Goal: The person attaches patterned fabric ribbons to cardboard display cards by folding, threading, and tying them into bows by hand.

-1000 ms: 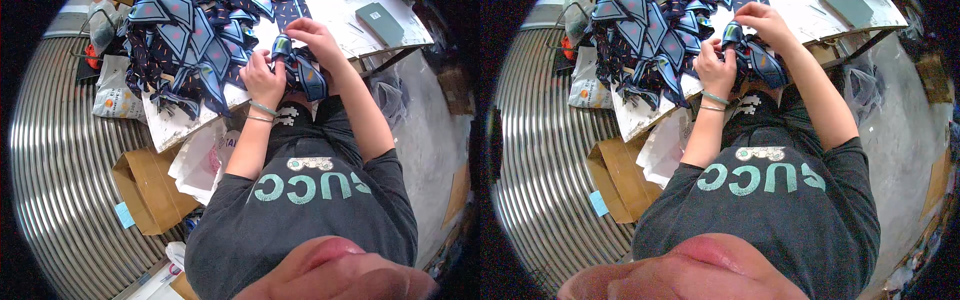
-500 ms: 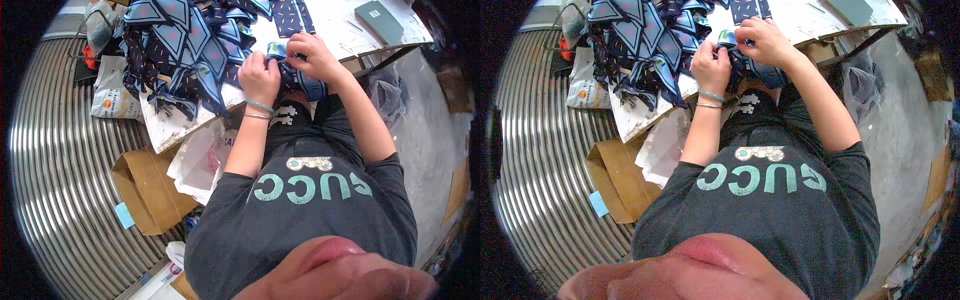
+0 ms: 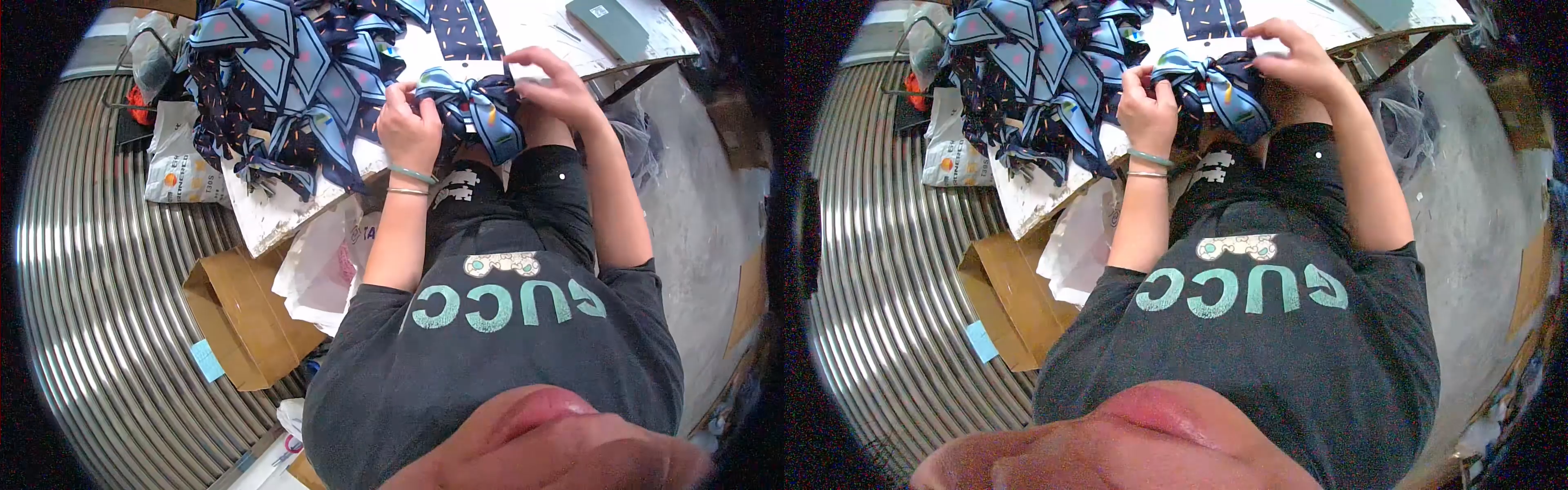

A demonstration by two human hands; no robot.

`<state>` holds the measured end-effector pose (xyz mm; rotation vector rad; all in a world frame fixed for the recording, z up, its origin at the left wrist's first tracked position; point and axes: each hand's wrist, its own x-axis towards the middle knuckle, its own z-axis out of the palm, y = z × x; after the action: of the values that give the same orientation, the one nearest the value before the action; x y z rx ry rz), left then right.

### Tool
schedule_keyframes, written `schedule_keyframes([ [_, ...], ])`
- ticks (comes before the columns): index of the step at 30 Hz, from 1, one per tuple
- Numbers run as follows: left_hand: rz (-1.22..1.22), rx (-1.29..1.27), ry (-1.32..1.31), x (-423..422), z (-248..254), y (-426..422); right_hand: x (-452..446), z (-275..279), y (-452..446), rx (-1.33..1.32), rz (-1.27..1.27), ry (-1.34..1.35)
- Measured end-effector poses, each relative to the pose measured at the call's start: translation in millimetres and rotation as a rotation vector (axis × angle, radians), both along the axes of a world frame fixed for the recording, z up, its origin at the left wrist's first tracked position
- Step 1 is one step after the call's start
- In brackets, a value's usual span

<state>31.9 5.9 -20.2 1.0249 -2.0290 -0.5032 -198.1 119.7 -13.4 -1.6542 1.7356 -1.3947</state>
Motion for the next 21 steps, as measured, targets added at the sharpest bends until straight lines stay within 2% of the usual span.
schedule_keyframes([
  [2, -0.034, 0.019, 0.007, -3, 2, 0, 2, 1, 4, 0.161, 0.019, 0.253],
  [4, -0.04, 0.0, -0.003, -4, 1, -2, 13, 1, 4, 0.106, -0.066, 0.443],
  [8, -0.061, -0.05, 0.002, -3, 0, -5, 30, 11, 4, 0.0, -0.189, 0.434],
  [10, -0.066, -0.017, 0.003, -3, 0, -5, 28, 5, 3, 0.127, -0.165, 0.503],
  [11, -0.067, -0.017, 0.004, -4, 0, -5, 26, -2, 1, 0.0, -0.19, 0.528],
  [12, -0.057, -0.033, -0.024, -4, 0, -5, 25, -7, -2, 0.001, -0.19, 0.527],
  [15, -0.04, -0.02, -0.058, -4, 1, -3, 31, -7, -10, -0.333, -0.343, 0.559],
  [18, -0.022, 0.026, -0.074, -3, 2, -3, 48, 7, -7, -0.408, -0.345, 0.414],
  [21, -0.002, 0.047, -0.091, -3, 3, -3, 47, 3, 10, -0.272, -0.326, 0.442],
])
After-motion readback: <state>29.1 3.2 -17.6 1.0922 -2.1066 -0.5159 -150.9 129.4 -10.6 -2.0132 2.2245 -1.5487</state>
